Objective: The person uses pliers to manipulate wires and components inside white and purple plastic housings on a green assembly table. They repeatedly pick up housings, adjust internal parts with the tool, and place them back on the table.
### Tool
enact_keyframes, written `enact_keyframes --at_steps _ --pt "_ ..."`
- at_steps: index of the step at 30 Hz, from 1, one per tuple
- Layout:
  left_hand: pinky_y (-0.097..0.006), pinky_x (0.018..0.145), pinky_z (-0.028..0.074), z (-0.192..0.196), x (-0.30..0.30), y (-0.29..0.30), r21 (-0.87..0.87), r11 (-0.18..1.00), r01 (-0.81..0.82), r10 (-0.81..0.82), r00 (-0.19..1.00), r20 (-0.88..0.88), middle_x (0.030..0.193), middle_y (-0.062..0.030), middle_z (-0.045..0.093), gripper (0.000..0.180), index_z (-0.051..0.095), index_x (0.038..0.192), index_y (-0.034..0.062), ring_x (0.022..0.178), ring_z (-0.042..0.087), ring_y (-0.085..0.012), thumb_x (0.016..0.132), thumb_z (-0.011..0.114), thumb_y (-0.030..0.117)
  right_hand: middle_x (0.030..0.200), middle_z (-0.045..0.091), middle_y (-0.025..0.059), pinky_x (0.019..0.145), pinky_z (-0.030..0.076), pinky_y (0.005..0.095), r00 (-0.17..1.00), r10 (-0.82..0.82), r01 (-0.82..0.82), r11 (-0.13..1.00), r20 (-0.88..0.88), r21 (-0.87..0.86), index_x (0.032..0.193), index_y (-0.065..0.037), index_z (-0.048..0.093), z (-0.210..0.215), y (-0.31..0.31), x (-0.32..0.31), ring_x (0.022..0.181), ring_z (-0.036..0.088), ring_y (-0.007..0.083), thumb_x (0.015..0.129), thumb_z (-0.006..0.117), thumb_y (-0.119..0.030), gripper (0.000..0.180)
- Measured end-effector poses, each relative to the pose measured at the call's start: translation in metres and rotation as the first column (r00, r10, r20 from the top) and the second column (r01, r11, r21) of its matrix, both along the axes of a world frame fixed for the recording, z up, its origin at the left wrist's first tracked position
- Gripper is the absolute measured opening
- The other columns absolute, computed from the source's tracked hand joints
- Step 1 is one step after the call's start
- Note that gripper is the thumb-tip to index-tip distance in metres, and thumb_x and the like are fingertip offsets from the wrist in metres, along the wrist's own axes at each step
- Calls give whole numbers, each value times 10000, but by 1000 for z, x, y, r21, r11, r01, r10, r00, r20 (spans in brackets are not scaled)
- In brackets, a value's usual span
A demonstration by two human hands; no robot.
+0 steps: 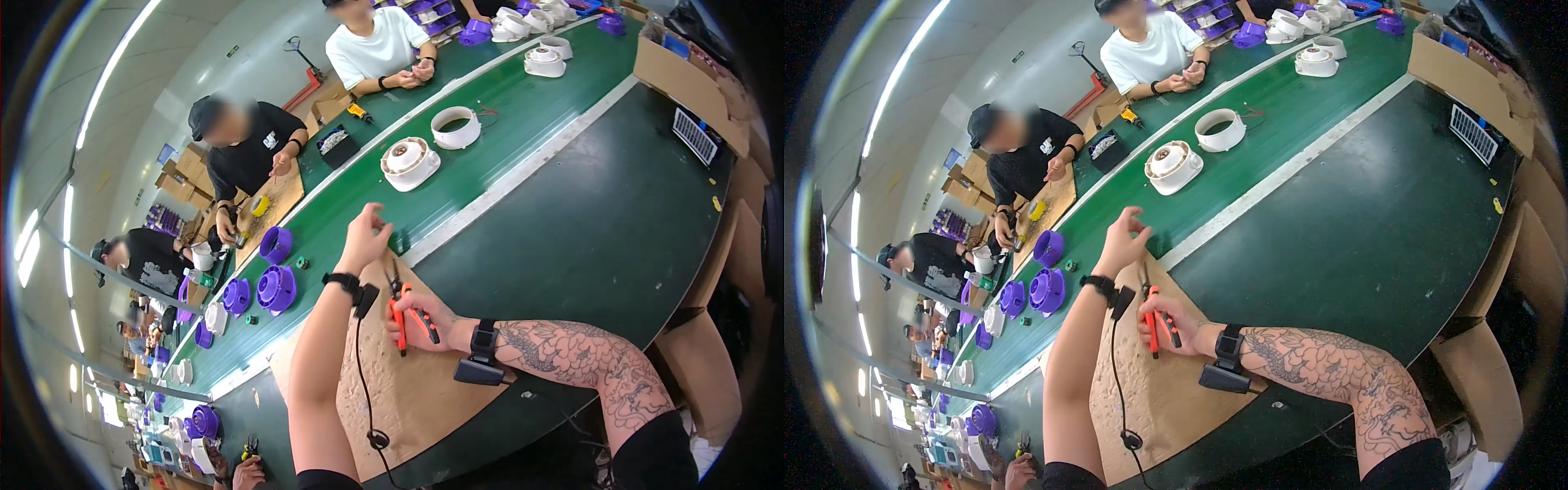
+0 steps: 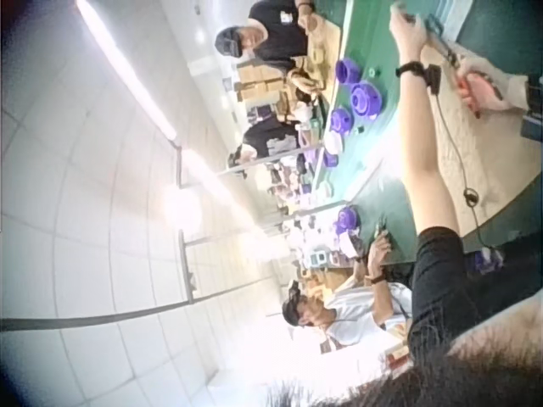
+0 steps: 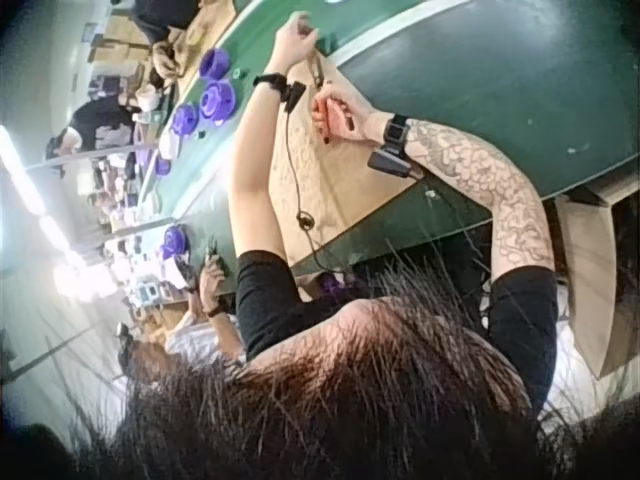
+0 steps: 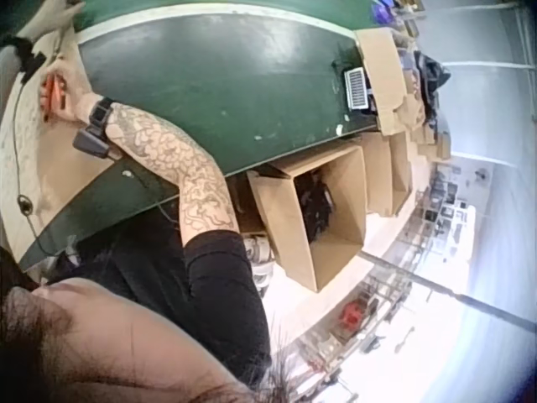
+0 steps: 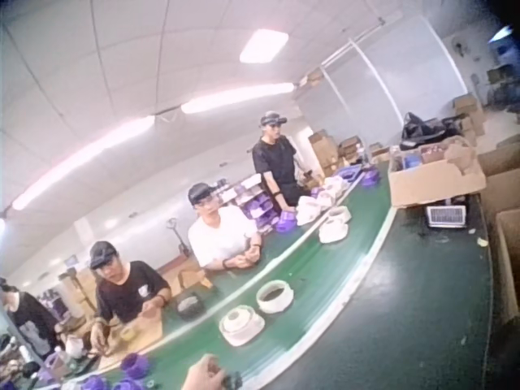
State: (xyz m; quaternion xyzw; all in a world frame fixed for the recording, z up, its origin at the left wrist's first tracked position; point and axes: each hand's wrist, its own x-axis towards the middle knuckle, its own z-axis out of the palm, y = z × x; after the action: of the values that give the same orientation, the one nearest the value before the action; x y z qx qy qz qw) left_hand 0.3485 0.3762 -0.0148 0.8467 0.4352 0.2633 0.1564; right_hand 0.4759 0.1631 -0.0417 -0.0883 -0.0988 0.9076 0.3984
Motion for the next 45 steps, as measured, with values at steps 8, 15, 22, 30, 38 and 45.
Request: enact_keyframes --at_steps 8,15,22,30,38,45 --pt "-461 821 576 -18 71 74 118 976 -185 194 979 -63 901 -176 737 701 470 1380 31 859 736 -355 809 803 264 796 512 12 838 404 353 996 78 -71 985 -41 157 906 -115 571 -16 7 -1 782 488 173 889 575 -313 199" --pt "-455 827 566 -33 57 88 150 939 -308 314 949 -13 934 -167 737 463 555 1144 61 911 726 -337 820 820 258 800 503 7 834 415 357 992 94 -84 990 -83 117 888 -119 549 -16 9 2 787 492 179 884 586 -310 194" --pt "-401 721 570 -35 51 83 186 913 -364 324 922 213 871 -157 718 383 652 927 -7 761 703 -279 821 828 315 799 496 8 836 421 361 996 81 -77 992 -42 97 877 -123 534 -16 10 6 798 499 168 871 597 -325 211" --pt "-328 526 498 -35 51 108 -672 674 -305 711 514 479 767 -101 655 280 672 825 -60 597 613 -180 820 760 206 810 505 -4 844 409 362 994 95 -87 986 -50 144 889 -138 528 -20 12 4 805 511 158 868 610 -307 189" --pt "-343 609 456 -31 65 112 -699 618 -360 756 515 404 833 -92 651 201 661 846 -38 730 613 -178 726 775 77 807 507 -12 840 422 369 998 30 -26 996 -50 83 896 -133 534 -24 11 4 798 513 157 867 616 -291 180" --pt "-291 714 430 -20 38 92 -791 612 6 607 637 474 843 -40 576 93 618 819 17 797 544 -156 761 633 -54 794 506 29 844 429 365 996 87 -83 991 -36 101 902 -101 544 -19 13 3 794 507 188 857 619 -307 224"
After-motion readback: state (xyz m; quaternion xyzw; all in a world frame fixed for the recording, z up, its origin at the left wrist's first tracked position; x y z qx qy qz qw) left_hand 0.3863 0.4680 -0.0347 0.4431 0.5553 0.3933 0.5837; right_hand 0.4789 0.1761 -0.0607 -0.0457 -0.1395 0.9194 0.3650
